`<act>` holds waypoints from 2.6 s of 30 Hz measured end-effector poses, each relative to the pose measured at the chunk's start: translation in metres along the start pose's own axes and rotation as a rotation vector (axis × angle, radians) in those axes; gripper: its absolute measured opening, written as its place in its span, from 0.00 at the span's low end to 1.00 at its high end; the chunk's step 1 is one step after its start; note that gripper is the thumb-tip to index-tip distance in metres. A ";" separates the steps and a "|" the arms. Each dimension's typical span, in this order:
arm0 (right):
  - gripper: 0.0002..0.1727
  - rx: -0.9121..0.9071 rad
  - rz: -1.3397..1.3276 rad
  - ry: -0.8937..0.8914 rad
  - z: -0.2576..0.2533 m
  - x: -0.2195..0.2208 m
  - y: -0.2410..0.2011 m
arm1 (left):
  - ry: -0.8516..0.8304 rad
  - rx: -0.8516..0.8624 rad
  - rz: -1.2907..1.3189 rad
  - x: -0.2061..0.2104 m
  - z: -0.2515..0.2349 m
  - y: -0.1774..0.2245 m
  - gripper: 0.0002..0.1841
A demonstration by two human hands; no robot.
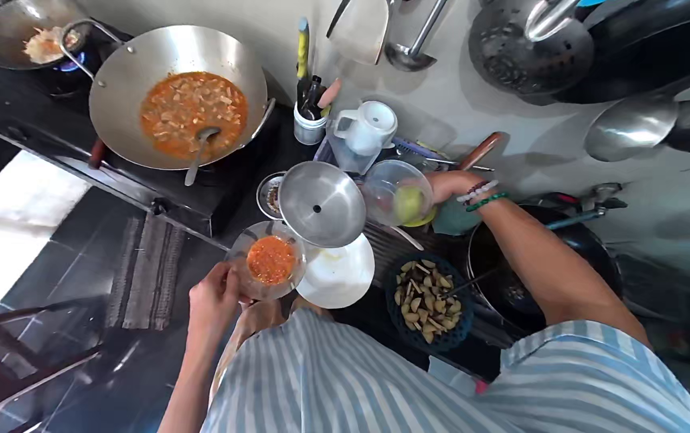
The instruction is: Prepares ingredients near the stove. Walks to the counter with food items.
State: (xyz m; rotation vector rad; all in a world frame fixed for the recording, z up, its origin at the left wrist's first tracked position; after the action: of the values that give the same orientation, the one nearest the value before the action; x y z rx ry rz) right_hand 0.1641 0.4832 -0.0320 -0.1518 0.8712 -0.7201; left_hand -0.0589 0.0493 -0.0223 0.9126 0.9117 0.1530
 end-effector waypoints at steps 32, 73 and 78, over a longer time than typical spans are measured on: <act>0.61 0.141 -0.970 1.207 0.166 0.186 -0.096 | -0.130 0.077 0.014 0.012 -0.020 0.008 0.16; 0.18 0.013 -0.680 1.103 0.098 0.087 -0.074 | -0.157 0.141 -0.031 0.032 -0.015 0.037 0.15; 0.17 0.053 -1.127 1.188 0.098 0.116 0.004 | -0.153 0.211 -0.015 0.042 -0.013 0.053 0.12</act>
State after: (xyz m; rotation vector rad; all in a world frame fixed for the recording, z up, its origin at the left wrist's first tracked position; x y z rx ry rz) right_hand 0.2890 0.3972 -0.0451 -0.1573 1.9235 -1.9812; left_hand -0.0291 0.1101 -0.0124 1.0973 0.8017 -0.0269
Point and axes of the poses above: each hand's wrist, its own z-axis away from the middle knuckle, its own x-axis out of the palm, y = z × x, the point moved 8 cm from there along -z, towards the middle knuckle, and after that the axes turned 3 degrees about -z, right-handed, at the moved point
